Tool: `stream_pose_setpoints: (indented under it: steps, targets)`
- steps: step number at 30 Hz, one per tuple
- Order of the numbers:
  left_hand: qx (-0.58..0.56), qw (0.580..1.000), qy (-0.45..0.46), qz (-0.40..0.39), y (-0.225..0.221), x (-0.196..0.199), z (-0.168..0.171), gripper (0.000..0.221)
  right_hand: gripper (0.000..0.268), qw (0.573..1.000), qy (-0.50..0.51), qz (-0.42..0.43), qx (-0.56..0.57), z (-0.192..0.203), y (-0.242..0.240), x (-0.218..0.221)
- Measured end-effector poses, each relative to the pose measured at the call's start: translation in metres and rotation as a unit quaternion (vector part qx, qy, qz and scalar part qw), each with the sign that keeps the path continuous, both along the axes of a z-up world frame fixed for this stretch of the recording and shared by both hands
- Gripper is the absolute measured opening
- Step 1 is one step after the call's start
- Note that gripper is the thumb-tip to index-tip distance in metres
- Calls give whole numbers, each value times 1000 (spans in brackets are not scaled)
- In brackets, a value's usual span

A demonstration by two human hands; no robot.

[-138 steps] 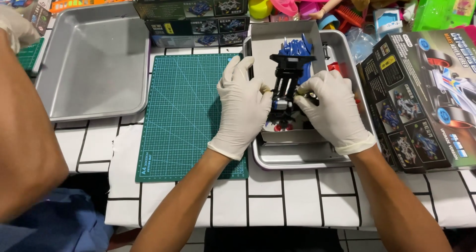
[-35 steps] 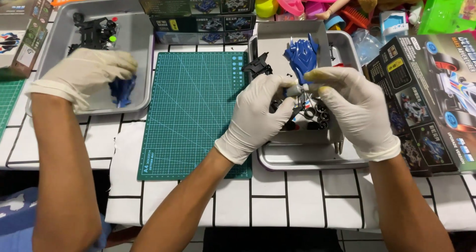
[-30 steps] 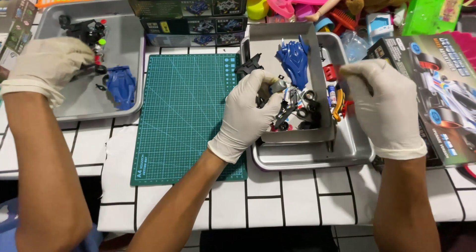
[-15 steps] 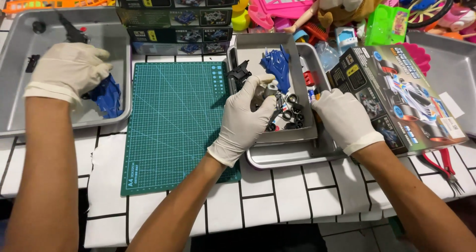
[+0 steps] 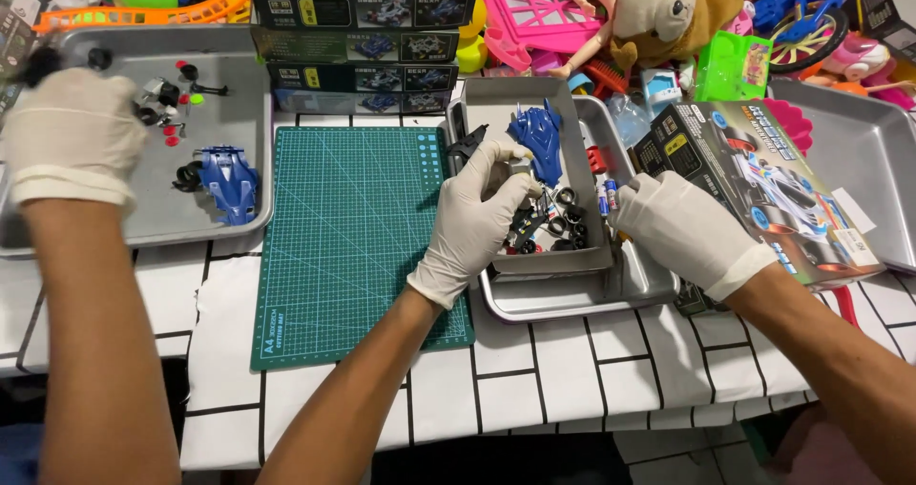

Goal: Assembling a miniature toy car chassis by fitting gears, axles, and other small mechanical components into place.

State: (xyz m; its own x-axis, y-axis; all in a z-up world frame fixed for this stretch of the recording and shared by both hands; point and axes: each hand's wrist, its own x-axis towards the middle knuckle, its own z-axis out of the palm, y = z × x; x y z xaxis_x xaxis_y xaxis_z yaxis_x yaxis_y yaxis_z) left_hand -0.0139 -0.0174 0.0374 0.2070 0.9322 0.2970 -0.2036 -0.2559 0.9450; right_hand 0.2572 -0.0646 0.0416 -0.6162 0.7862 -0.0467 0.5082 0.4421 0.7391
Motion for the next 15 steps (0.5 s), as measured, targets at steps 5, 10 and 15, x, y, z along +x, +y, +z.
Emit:
stream_pose_setpoints:
  steps: [5, 10, 15]
  targets:
    - [-38, 998, -22, -51, 1, -6, 5, 5, 26, 999, -14, -51, -14, 40, -6, -3]
    - [-15, 999, 1, -40, 3, -5, 3, 3, 18, 987, -52, -151, -1, 71, -18, 9]
    - [-73, 994, -41, -67, 9, -4, -2, 10, 16, 950, 160, -267, 31, 122, -28, -14]
